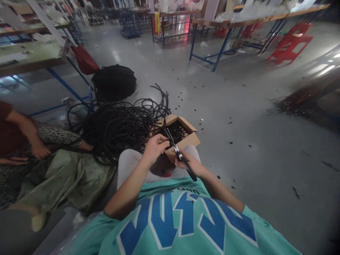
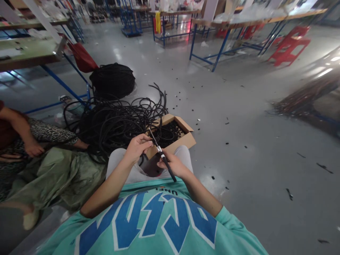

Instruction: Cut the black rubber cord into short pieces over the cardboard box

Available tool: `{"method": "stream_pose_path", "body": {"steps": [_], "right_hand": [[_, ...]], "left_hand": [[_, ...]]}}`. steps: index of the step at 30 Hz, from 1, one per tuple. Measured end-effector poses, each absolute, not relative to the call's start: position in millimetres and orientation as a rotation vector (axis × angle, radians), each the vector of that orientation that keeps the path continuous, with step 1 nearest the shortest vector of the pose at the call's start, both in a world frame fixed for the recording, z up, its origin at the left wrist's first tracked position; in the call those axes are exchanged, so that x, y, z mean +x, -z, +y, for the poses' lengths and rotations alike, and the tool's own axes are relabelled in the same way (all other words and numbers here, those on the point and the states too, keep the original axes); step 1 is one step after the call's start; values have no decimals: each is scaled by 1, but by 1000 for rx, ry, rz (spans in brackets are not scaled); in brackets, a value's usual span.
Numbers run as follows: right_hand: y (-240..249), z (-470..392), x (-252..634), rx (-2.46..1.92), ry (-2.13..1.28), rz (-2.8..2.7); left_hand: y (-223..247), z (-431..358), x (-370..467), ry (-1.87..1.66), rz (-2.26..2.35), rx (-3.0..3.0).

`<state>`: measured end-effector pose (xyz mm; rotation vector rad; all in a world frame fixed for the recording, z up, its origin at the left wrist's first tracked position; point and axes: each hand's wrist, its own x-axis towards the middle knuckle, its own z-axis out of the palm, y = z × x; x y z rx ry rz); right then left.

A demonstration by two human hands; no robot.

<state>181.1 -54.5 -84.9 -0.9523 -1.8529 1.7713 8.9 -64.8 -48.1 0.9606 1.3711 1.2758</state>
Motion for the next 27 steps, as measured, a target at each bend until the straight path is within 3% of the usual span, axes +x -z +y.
{"method": "stream_pose_path", "body": {"steps": [18, 27], "right_hand": [[111, -37, 168, -1172, -1678, -1730], [110, -14, 166, -1042, -1755, -1717]], "left_hand": [[86, -30, -2, -1233, 1336, 890], [81, -17, -9, -1094, 1323, 898]]}}
